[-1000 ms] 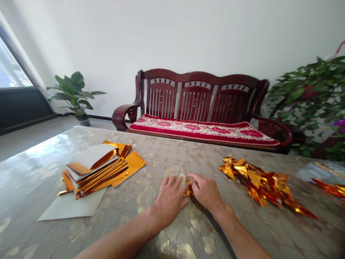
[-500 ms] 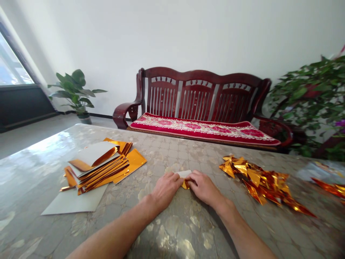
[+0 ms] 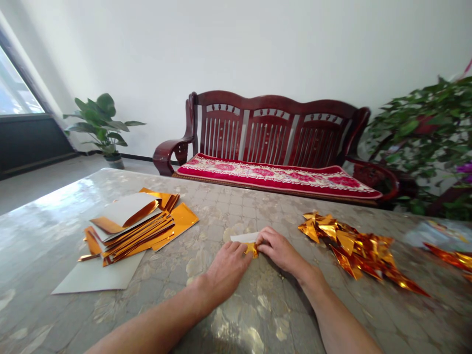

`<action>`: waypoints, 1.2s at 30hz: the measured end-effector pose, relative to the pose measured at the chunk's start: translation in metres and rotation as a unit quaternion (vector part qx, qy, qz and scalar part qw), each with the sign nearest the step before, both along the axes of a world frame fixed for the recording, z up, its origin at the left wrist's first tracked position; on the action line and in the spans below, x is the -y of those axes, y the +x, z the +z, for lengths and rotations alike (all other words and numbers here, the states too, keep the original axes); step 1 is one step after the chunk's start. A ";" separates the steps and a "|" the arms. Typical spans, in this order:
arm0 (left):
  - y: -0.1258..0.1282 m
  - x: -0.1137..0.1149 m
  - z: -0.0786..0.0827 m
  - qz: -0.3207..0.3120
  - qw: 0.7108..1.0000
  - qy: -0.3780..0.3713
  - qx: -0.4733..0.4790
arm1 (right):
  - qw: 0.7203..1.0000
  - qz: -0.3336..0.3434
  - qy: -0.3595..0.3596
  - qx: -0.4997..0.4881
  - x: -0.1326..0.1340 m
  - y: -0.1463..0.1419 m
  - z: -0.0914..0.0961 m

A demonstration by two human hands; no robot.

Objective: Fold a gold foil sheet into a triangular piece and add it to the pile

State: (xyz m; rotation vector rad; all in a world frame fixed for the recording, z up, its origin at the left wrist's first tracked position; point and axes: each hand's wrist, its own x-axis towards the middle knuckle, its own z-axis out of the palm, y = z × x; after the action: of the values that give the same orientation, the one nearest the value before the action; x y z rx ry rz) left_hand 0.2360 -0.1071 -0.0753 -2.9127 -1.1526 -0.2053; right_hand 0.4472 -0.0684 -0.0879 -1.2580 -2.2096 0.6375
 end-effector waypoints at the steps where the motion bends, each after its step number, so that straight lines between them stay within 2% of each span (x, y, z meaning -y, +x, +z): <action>1: 0.000 -0.001 0.000 -0.009 1.000 -0.006 0.001 | 1.000 -0.004 -0.004 0.003 -0.001 0.000 0.000; 5: -0.001 -0.001 0.000 -0.027 1.000 -0.010 0.011 | 0.999 -0.034 -0.001 0.030 -0.002 -0.004 -0.002; 12: 0.000 0.003 -0.001 -0.023 1.000 0.006 0.005 | 0.995 -0.077 0.019 0.063 0.003 -0.012 -0.004; 25: 0.003 0.004 -0.003 -0.026 0.999 0.020 0.003 | 0.992 -0.102 0.022 0.072 0.007 -0.015 -0.004; 30: 0.008 0.004 -0.006 -0.002 1.000 0.017 0.008 | 0.993 -0.097 0.018 0.059 0.007 -0.015 -0.004; 36: 0.008 0.003 -0.006 -0.006 1.000 0.007 0.009 | 0.994 -0.108 0.010 0.033 0.004 -0.013 -0.005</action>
State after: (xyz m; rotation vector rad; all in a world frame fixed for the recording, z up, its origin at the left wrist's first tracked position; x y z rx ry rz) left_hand 0.2442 -0.1096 -0.0815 -2.9133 -1.1308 -0.2390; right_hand 0.4346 -0.0722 -0.0931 -1.5011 -2.0874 0.4930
